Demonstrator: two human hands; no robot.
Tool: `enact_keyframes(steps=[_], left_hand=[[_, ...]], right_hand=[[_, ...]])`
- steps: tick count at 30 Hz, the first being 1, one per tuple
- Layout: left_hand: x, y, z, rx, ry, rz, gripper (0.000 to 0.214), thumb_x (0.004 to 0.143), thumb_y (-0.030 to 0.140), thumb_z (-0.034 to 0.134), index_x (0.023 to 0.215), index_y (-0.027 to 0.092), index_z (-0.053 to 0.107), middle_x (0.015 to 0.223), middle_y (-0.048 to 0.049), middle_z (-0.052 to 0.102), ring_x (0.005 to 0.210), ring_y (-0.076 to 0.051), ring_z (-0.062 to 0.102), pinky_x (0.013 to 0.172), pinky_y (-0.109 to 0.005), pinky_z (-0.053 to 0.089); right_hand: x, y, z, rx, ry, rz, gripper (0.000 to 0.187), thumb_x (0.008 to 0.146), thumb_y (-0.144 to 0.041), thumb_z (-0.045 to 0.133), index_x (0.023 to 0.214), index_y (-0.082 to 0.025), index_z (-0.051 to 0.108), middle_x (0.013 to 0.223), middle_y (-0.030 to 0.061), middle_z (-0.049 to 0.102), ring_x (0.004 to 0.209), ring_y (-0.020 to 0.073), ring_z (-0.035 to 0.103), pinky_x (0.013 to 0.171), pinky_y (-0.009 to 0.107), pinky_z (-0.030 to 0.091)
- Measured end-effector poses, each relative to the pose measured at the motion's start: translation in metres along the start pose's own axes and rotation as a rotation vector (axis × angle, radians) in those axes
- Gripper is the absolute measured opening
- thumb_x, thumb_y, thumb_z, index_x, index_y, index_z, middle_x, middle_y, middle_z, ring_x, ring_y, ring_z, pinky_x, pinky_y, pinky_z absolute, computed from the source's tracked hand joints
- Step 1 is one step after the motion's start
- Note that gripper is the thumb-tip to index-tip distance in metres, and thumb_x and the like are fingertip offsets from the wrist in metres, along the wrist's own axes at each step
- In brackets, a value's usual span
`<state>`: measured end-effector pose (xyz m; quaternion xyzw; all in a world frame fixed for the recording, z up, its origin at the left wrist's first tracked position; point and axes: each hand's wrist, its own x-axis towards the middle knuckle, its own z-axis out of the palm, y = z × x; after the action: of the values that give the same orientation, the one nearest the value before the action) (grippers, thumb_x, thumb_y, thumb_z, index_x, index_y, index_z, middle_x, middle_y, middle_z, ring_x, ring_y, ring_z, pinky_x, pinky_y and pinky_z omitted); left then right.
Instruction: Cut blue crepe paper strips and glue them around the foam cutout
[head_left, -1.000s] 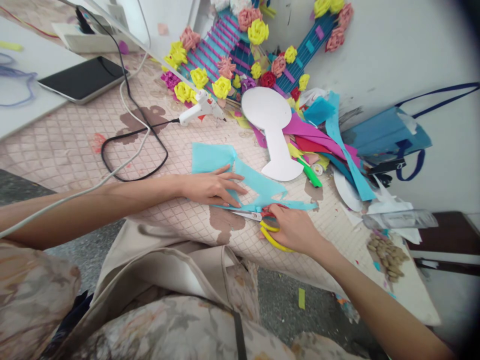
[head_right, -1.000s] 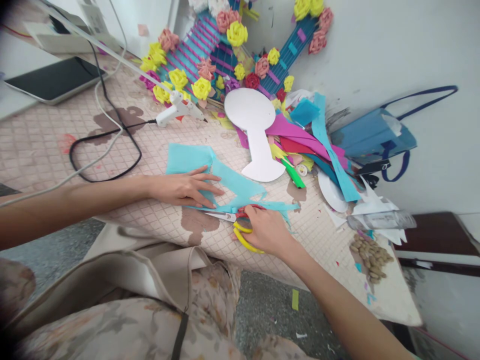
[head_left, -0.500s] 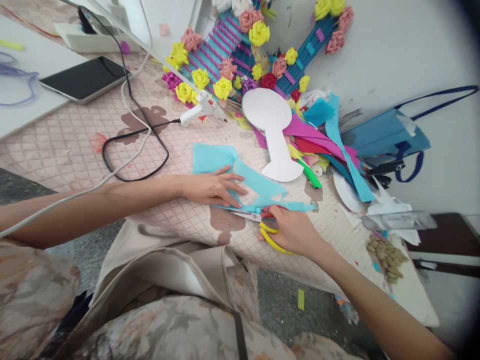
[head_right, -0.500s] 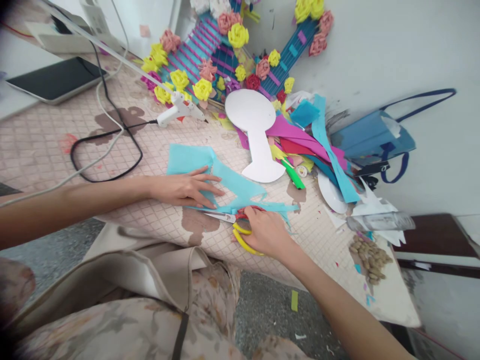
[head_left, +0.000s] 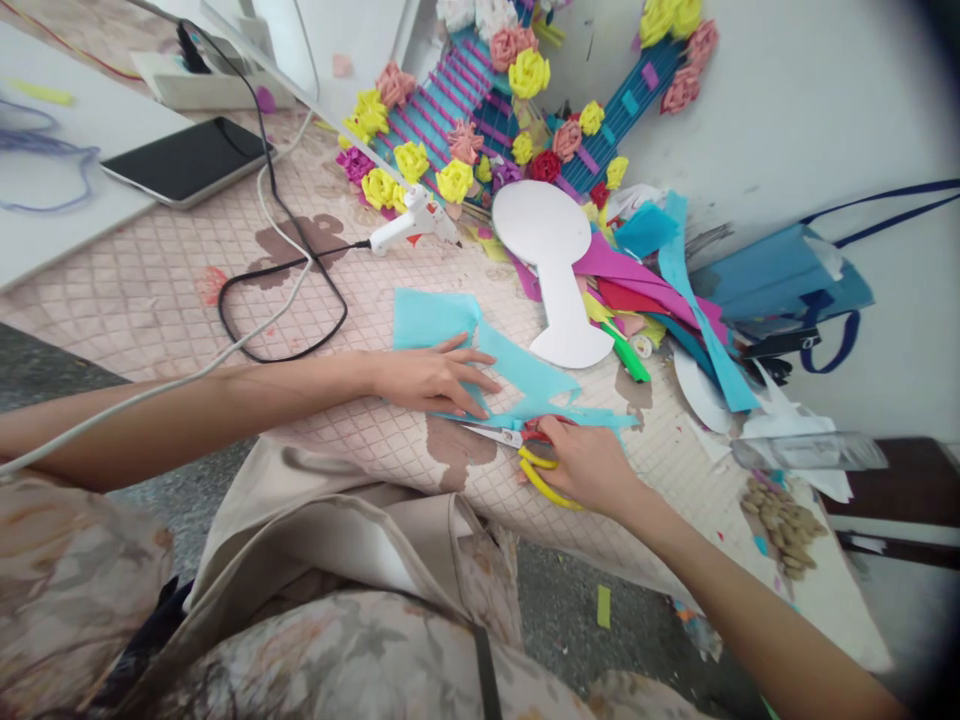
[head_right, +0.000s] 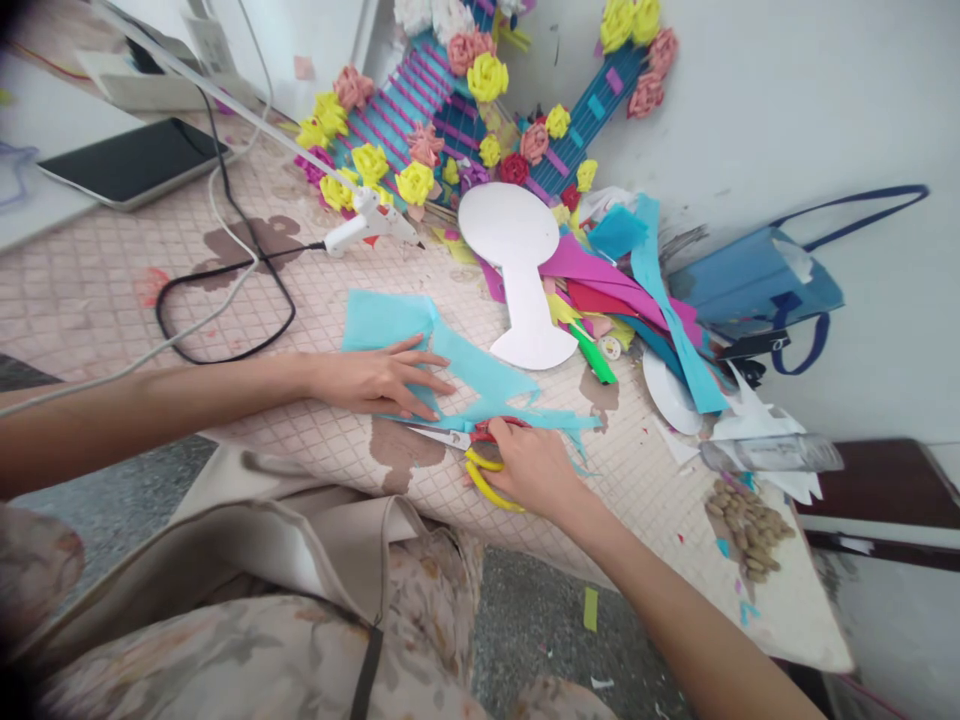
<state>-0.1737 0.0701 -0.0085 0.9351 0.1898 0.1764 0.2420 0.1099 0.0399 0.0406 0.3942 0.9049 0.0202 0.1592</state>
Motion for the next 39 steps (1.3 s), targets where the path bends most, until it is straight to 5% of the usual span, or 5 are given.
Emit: enact_keyframes(steps=[15,39], left_hand=[[-0.017,0.008,-0.018,-0.057,0.048,-0.025,0.027,0.092,0.027,0.05,0.112,0.036,0.067,0.142,0.0007,0.048,0.142,-0.027,0.024,0.116,-0.052,0.001],[-0.028,-0.001,-0.007,0.024,-0.01,-0.03,0.034,0.095,0.026,0.044,0.124,0.036,0.059,0.147,-0.0014,0.042,0.143,-0.026,0.02,0.114,-0.054,-0.002]], right_hand=[[-0.002,-0.003,-0.003,0.005,0.031,0.008,0.051,0.077,-0.062,0.055,0.103,-0.018,0.055,0.094,0.0086,0.071,0.083,0.027,0.067,0.063,0.032,0.043],[0.003,-0.012,-0.004,-0.04,0.119,-0.012,0.045,0.078,-0.059,0.057,0.096,-0.018,0.056,0.084,0.0053,0.071,0.076,0.0247,0.067,0.057,0.03,0.035]])
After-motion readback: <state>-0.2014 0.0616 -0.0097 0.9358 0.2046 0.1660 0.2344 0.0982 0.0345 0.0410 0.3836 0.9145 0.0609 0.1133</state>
